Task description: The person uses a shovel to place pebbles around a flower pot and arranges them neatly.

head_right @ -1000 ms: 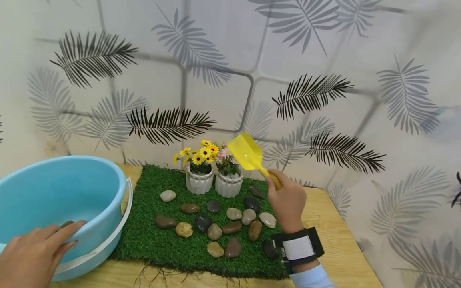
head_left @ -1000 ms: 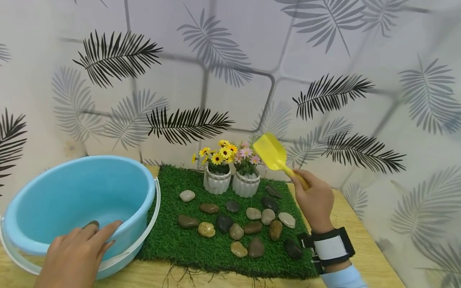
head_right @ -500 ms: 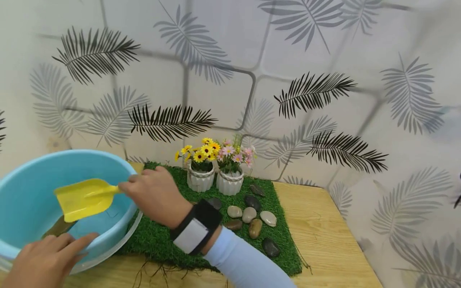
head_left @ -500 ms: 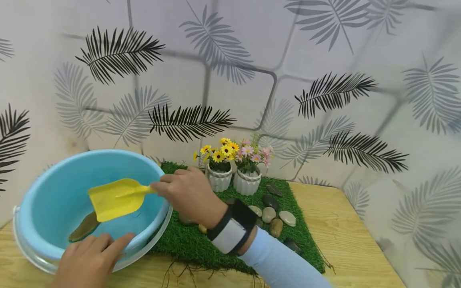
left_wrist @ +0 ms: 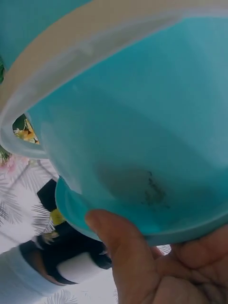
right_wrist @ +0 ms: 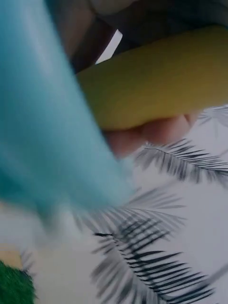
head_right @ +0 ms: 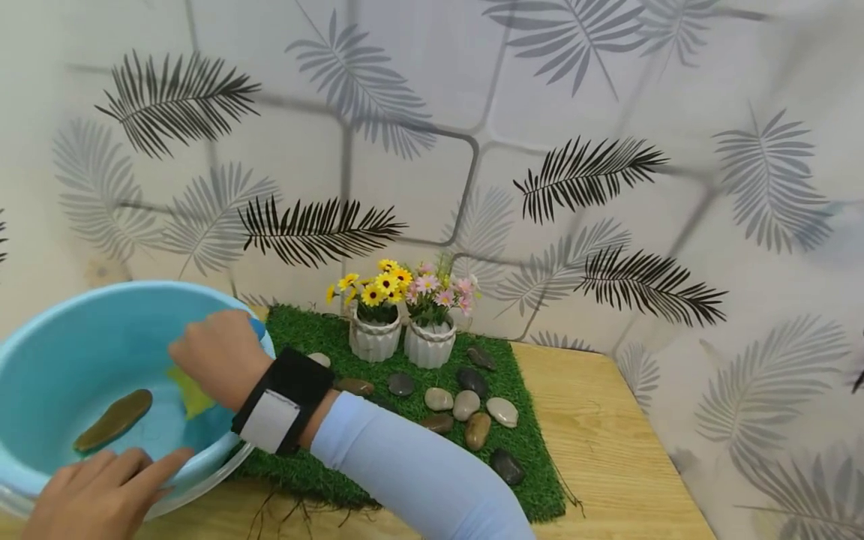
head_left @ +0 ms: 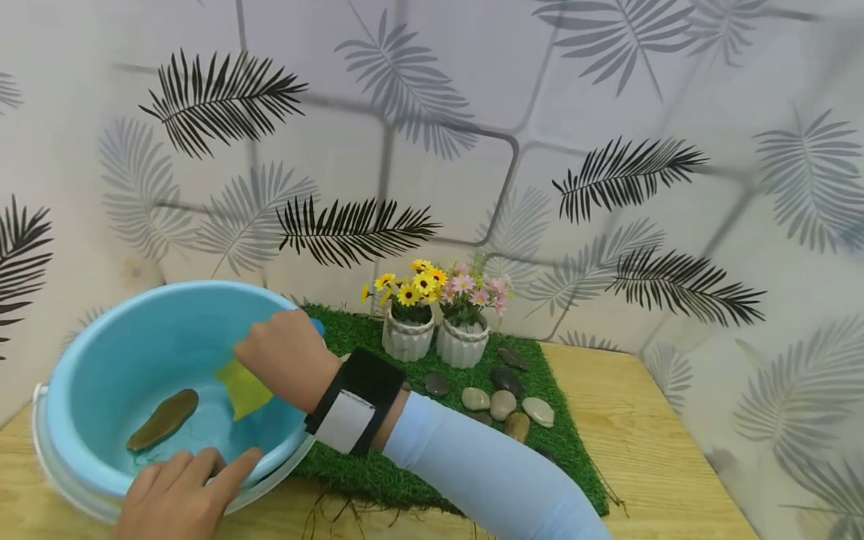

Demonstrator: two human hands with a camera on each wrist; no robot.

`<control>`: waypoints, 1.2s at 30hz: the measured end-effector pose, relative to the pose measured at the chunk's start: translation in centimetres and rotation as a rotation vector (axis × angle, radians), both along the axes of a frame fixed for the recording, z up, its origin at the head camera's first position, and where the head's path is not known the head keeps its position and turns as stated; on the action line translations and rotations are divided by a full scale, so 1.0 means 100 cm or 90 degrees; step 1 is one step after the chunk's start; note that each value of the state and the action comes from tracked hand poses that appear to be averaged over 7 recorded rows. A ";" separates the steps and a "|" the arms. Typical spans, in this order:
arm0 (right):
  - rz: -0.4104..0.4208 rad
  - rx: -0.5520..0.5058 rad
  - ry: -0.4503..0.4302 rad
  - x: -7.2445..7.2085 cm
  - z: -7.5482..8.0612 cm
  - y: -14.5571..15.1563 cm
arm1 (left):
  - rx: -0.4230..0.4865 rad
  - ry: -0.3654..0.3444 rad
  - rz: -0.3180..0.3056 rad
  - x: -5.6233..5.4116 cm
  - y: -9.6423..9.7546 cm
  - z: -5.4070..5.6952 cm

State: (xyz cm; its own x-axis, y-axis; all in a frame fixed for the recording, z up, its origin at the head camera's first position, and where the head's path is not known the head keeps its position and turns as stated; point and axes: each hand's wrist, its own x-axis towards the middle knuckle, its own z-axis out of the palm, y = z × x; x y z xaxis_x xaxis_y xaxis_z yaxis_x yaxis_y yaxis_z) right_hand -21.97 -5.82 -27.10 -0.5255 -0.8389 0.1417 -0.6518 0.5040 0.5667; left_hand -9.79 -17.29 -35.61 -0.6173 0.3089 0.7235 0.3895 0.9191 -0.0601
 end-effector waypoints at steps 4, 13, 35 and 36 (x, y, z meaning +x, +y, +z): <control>-0.007 0.020 -0.118 0.003 -0.004 -0.010 | 0.009 0.004 0.001 -0.001 -0.001 0.000; 0.035 -0.027 -0.386 -0.009 -0.029 -0.023 | 0.033 0.103 -0.036 -0.010 -0.004 -0.001; 0.043 -0.048 -0.183 0.002 -0.009 -0.011 | 0.007 0.062 -0.002 -0.004 -0.015 -0.007; 0.051 -0.042 -0.167 0.002 -0.009 -0.010 | 0.001 0.053 0.001 -0.002 -0.015 -0.008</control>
